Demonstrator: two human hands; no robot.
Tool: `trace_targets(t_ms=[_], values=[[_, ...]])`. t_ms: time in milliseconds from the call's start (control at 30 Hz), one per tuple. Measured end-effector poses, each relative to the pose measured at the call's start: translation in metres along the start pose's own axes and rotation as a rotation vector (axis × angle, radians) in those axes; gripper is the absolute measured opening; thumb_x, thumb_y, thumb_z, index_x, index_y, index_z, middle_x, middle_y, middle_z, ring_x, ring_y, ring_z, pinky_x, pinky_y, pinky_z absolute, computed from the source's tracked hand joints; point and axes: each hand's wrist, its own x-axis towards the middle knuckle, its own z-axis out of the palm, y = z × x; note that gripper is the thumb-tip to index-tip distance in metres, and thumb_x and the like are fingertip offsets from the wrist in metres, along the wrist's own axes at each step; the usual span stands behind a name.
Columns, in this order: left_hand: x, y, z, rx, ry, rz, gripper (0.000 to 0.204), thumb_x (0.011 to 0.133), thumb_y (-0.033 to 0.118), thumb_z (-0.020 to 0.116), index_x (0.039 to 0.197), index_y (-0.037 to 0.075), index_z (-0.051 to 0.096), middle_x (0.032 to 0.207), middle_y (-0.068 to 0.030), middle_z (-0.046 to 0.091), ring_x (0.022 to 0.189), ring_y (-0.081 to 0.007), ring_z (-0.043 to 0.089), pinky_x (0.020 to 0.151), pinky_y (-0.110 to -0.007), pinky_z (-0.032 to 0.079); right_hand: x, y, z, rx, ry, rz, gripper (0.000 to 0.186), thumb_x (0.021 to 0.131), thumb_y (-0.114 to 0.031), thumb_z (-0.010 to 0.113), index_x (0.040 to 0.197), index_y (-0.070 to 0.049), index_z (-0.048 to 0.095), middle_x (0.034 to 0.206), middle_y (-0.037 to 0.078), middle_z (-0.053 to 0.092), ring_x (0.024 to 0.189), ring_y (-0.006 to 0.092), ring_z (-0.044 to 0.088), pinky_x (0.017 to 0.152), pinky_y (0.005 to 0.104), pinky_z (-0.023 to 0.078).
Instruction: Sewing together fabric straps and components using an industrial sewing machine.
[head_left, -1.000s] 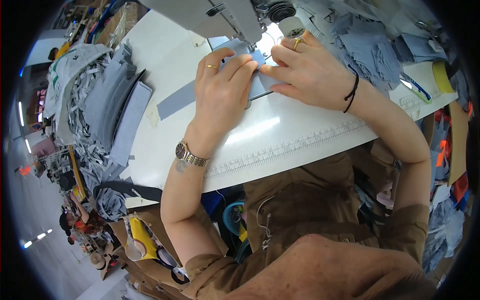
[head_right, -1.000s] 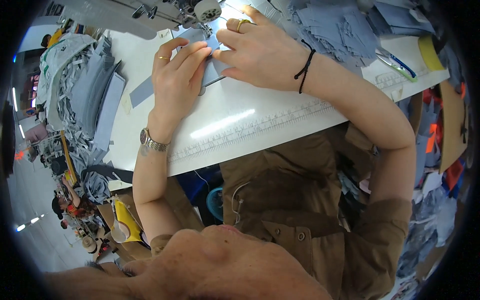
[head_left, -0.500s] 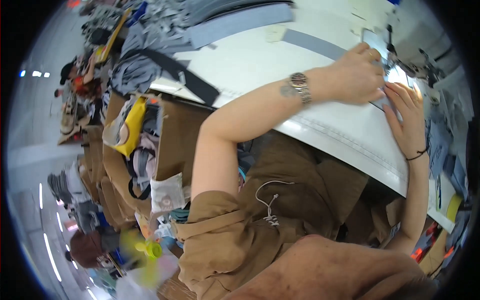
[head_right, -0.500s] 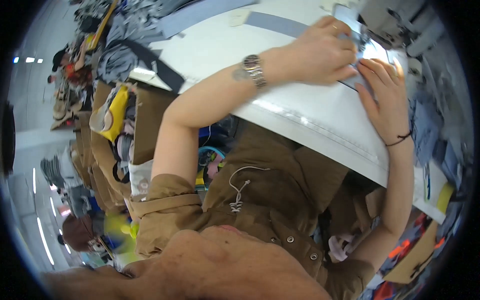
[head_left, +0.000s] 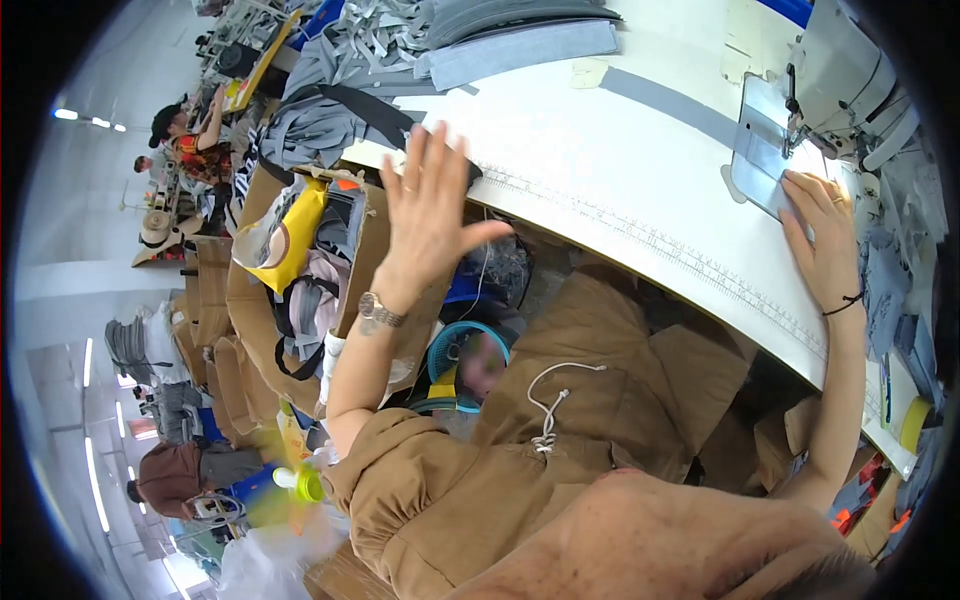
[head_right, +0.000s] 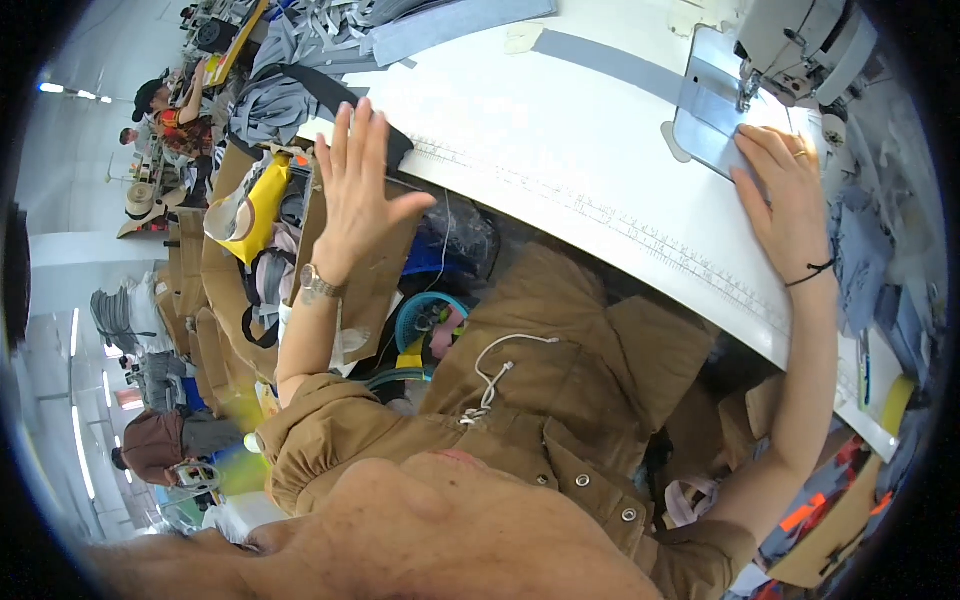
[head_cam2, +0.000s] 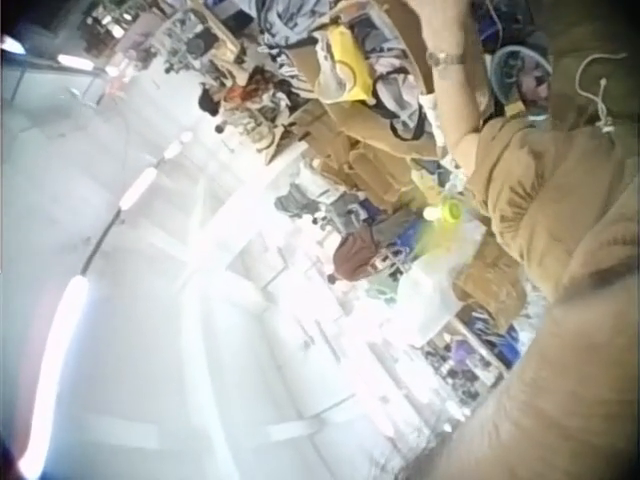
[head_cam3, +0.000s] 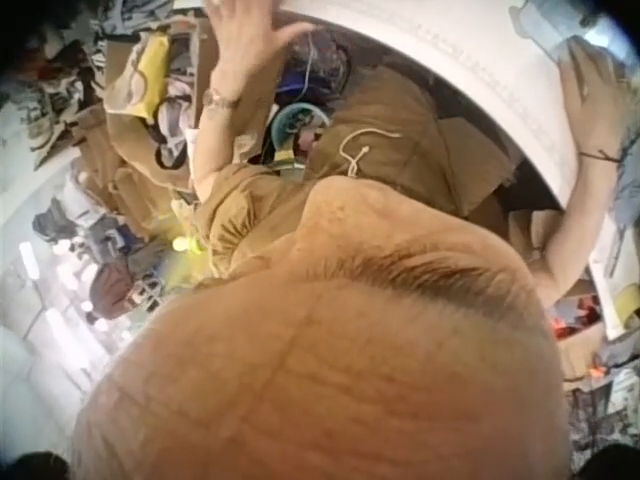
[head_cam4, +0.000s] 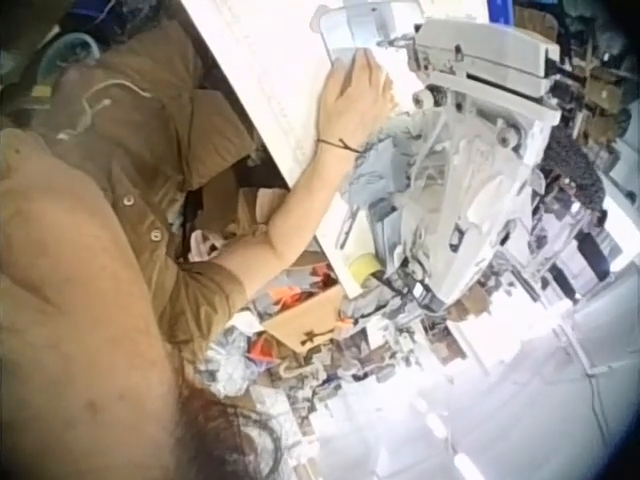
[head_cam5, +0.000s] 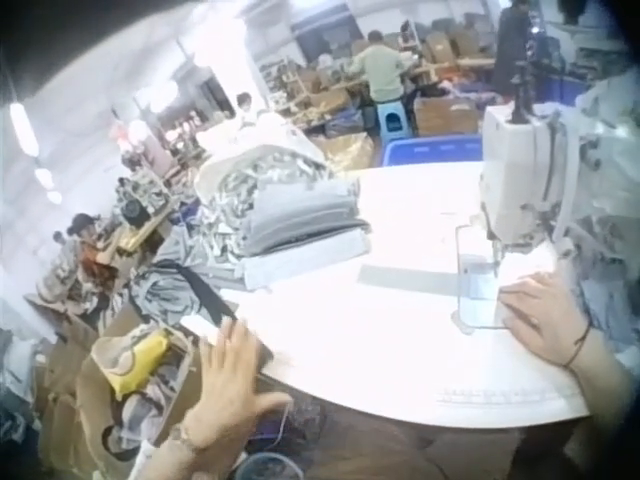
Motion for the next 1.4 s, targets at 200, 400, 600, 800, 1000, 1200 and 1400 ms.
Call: trace_targets(t_ms=[200, 400, 600, 800, 1000, 1200, 1400], values=[[-0.006, 0.024, 0.013, -0.334, -0.005, 0.195, 0.044, 0.077, 0.002, 0.073, 0.121, 0.004, 0.067, 0.126, -0.0130, 0.067, 0.125, -0.0266, 0.060, 0.111, -0.051, 0.038, 0.005, -0.005, -0.005, 0.011, -0.020, 0.009, 0.030, 0.088, -0.013, 0.064, 0.114, 0.003, 0.065, 0.124, 0.011, 0.063, 0.120, 0.0311, 0.054, 0.106, 0.0423, 0.039], [0.088, 0.079, 0.031, -0.545, 0.254, 0.492, 0.023, 0.076, 0.001, 0.071, 0.098, 0.005, 0.072, 0.094, -0.0087, 0.072, 0.092, -0.0228, 0.070, 0.089, -0.042, 0.052, -0.004, 0.003, 0.001, -0.022, 0.045, -0.019, 0.029, 0.087, -0.016, 0.066, 0.111, 0.001, 0.065, 0.121, 0.010, 0.063, 0.114, 0.0293, 0.057, 0.099, 0.0420, 0.042], [0.218, 0.139, 0.048, -0.460, 0.561, 0.647, 0.020, 0.071, 0.000, 0.071, 0.091, 0.000, 0.069, 0.089, -0.0094, 0.070, 0.081, -0.0243, 0.067, 0.077, -0.036, 0.054, -0.014, 0.002, -0.001, -0.038, 0.065, 0.077, 0.028, 0.091, -0.024, 0.066, 0.111, -0.006, 0.066, 0.118, 0.004, 0.063, 0.115, 0.0226, 0.057, 0.099, 0.0435, 0.042], [0.222, 0.181, 0.066, -0.418, 0.211, 0.791, 0.023, 0.075, 0.003, 0.071, 0.097, 0.004, 0.069, 0.098, -0.0062, 0.069, 0.096, -0.0243, 0.064, 0.085, -0.038, 0.053, -0.015, -0.001, -0.005, -0.020, 0.043, 0.109, 0.023, 0.089, -0.027, 0.070, 0.104, -0.009, 0.069, 0.112, 0.002, 0.054, 0.115, 0.0188, 0.056, 0.108, 0.0507, 0.038], [0.216, 0.175, 0.076, -0.466, 0.147, 0.743, 0.029, 0.076, 0.005, 0.067, 0.104, 0.005, 0.070, 0.100, -0.0069, 0.068, 0.094, -0.0238, 0.063, 0.090, -0.039, 0.051, -0.017, 0.001, -0.001, -0.037, 0.080, 0.105, 0.022, 0.086, -0.026, 0.073, 0.101, -0.010, 0.070, 0.110, 0.004, 0.056, 0.118, 0.0198, 0.053, 0.109, 0.0516, 0.036], [0.216, 0.175, 0.078, -0.469, 0.170, 0.725, 0.030, 0.076, 0.006, 0.067, 0.105, 0.005, 0.071, 0.101, -0.0078, 0.068, 0.095, -0.0239, 0.062, 0.092, -0.039, 0.050, -0.014, -0.002, -0.006, 0.001, 0.038, 0.143, 0.023, 0.085, -0.016, 0.072, 0.106, -0.010, 0.066, 0.106, 0.004, 0.054, 0.096, 0.0225, 0.063, 0.113, 0.0520, 0.030], [0.215, 0.174, 0.079, -0.459, 0.188, 0.714, 0.035, 0.075, 0.001, 0.071, 0.109, 0.007, 0.072, 0.102, -0.0047, 0.068, 0.094, -0.0240, 0.063, 0.083, -0.037, 0.053, -0.016, -0.004, -0.009, -0.039, 0.095, 0.084, 0.028, 0.085, -0.017, 0.072, 0.111, -0.009, 0.067, 0.128, 0.004, 0.055, 0.119, 0.0227, 0.057, 0.110, 0.0576, 0.033]])
